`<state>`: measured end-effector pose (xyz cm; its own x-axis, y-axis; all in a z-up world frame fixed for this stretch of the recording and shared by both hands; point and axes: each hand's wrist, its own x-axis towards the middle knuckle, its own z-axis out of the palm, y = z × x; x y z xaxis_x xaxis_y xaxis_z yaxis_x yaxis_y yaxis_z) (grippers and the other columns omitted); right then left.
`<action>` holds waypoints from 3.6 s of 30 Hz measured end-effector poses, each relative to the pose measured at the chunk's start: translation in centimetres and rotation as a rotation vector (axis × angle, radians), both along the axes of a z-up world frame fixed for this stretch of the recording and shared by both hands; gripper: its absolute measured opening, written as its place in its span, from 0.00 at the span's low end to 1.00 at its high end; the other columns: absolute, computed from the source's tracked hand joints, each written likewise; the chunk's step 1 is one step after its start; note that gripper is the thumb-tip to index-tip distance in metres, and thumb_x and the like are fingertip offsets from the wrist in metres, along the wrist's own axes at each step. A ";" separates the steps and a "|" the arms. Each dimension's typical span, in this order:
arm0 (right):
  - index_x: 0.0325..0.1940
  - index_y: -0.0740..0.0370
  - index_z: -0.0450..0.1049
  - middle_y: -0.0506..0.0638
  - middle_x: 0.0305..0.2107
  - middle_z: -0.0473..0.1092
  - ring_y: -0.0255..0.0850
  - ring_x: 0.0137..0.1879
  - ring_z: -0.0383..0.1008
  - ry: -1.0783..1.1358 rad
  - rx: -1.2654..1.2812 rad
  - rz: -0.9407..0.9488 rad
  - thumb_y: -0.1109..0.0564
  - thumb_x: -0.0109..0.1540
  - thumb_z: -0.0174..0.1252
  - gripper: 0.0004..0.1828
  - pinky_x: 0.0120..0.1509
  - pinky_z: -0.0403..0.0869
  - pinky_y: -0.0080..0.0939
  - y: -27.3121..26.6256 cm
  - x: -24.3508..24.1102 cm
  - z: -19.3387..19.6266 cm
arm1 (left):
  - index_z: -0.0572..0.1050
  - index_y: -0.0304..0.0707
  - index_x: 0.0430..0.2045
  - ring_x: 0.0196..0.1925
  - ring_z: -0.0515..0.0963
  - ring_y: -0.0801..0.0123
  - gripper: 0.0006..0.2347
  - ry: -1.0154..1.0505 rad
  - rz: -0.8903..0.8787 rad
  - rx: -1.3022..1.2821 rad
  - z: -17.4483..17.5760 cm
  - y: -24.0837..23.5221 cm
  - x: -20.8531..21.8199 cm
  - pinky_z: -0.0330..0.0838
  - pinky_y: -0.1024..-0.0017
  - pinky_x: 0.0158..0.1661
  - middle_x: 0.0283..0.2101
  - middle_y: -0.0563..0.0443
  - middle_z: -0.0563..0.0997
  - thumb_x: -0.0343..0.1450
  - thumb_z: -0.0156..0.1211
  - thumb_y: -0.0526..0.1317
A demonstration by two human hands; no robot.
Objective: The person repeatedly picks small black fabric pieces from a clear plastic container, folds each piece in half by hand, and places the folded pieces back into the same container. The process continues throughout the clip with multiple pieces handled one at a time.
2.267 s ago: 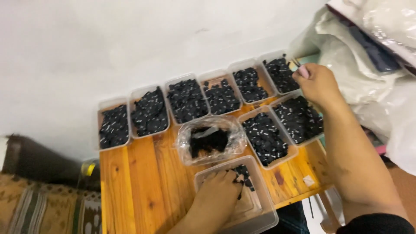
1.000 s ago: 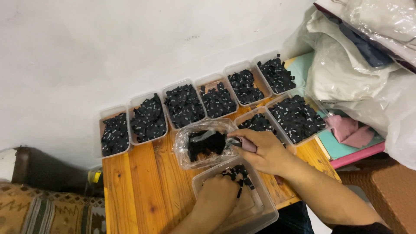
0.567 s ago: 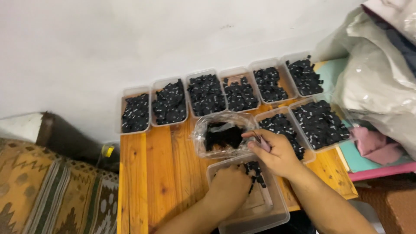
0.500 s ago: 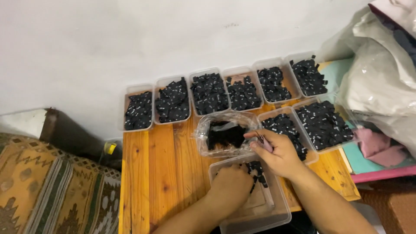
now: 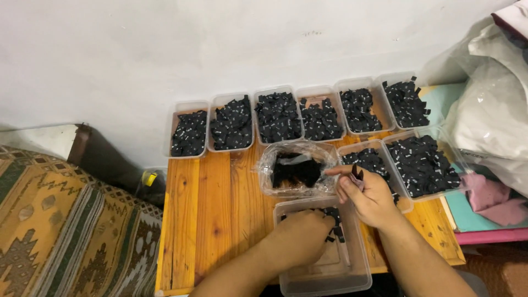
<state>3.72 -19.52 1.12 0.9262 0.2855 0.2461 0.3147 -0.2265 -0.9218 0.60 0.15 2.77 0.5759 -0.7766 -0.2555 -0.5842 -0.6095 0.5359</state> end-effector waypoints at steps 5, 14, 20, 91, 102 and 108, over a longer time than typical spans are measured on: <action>0.42 0.59 0.77 0.46 0.33 0.79 0.36 0.41 0.81 -0.033 -0.163 -0.051 0.53 0.68 0.49 0.12 0.47 0.77 0.36 -0.6 0.0 -0.1 | 0.73 0.30 0.37 0.39 0.80 0.42 0.08 0.097 0.039 0.006 2.1 0.7 0.4 0.75 0.49 0.36 0.40 0.36 0.78 0.66 0.51 0.30; 0.49 0.55 0.81 0.46 0.43 0.82 0.37 0.47 0.84 -0.069 -0.272 -0.016 0.53 0.62 0.58 0.13 0.55 0.80 0.38 -1.2 0.1 0.9 | 0.74 0.37 0.25 0.32 0.75 0.60 0.03 0.165 0.025 -0.219 1.7 2.3 1.3 0.69 0.64 0.31 0.31 0.50 0.74 0.64 0.62 0.30; 0.49 0.55 0.82 0.45 0.41 0.83 0.34 0.42 0.83 -0.054 -0.245 -0.028 0.52 0.62 0.59 0.13 0.51 0.79 0.35 -1.1 0.1 1.0 | 0.79 0.39 0.26 0.33 0.79 0.62 0.02 0.189 0.000 -0.307 1.2 2.7 1.4 0.72 0.66 0.35 0.32 0.51 0.79 0.65 0.60 0.31; 0.43 0.61 0.85 0.50 0.10 0.66 0.38 0.19 0.66 -0.279 -0.070 -0.240 0.63 0.56 0.65 0.11 0.29 0.70 0.36 1.8 1.3 0.5 | 0.83 0.32 0.33 0.28 0.82 0.76 0.07 0.226 0.764 -1.299 -0.3 1.5 3.9 0.78 0.80 0.30 0.26 0.48 0.85 0.65 0.70 0.27; 0.39 0.62 0.84 0.52 0.12 0.70 0.40 0.19 0.67 -0.250 -0.050 -0.220 0.61 0.58 0.61 0.09 0.28 0.69 0.38 1.8 1.0 1.8 | 0.84 0.32 0.34 0.28 0.81 0.73 0.08 0.020 0.725 -1.303 0.4 0.6 3.4 0.80 0.76 0.31 0.26 0.46 0.83 0.63 0.72 0.27; 0.38 0.59 0.85 0.53 0.18 0.76 0.43 0.20 0.70 -0.229 -0.065 -0.226 0.62 0.58 0.61 0.09 0.29 0.71 0.39 1.4 1.3 1.1 | 0.82 0.30 0.38 0.28 0.82 0.72 0.09 -0.009 0.744 -1.315 0.5 0.7 3.2 0.79 0.75 0.31 0.29 0.45 0.85 0.65 0.70 0.28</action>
